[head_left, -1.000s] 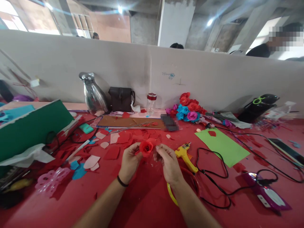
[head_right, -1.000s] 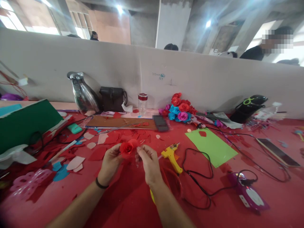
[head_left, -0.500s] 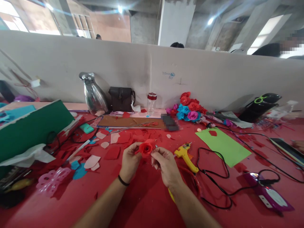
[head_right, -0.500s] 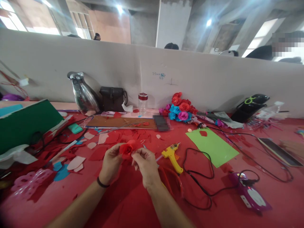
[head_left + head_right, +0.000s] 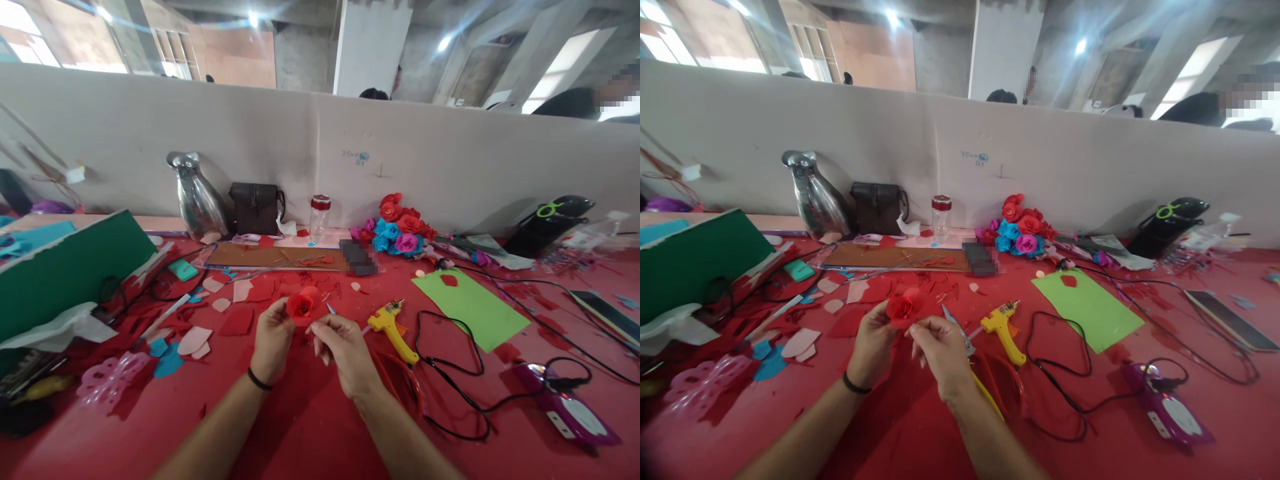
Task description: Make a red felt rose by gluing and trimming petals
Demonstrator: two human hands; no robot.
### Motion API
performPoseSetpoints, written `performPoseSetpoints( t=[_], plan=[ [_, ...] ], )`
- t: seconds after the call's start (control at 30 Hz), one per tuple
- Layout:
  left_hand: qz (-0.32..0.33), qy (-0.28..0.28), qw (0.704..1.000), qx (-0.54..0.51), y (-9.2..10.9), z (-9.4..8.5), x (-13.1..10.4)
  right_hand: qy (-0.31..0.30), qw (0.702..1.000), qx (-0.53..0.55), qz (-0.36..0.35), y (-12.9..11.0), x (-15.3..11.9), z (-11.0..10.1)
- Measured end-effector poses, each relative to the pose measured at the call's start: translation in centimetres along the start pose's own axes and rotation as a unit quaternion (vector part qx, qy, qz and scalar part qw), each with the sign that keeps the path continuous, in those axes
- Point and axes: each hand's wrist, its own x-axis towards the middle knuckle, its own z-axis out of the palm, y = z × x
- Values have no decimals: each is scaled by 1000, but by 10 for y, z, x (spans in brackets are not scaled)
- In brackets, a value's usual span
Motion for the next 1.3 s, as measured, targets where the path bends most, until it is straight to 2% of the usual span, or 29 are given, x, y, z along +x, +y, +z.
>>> performPoseSetpoints(
  t=[0.17,0.33,0.57,1.0,1.17,1.3],
  plan=[
    [7,6,1000,8,-3,-2,2,-1,1000,10,-6,1,0,0],
    [16,2,999,33,-5,-3,3,49,998,47,-16,2,4,-3],
    [13,-1,998,56,-8,-4,2,4,998,58,-12,-1,4,-3],
    [19,-7,998,54,-7,-3,1,29,997,75,-9,1,5,-8],
    [22,-11,998,51,-9,-4,2,10,999,53,5,2,5,-6],
    [24,-27,998,54,-12,-7,4,43,996,78,-8,2,7,-10]
  ],
)
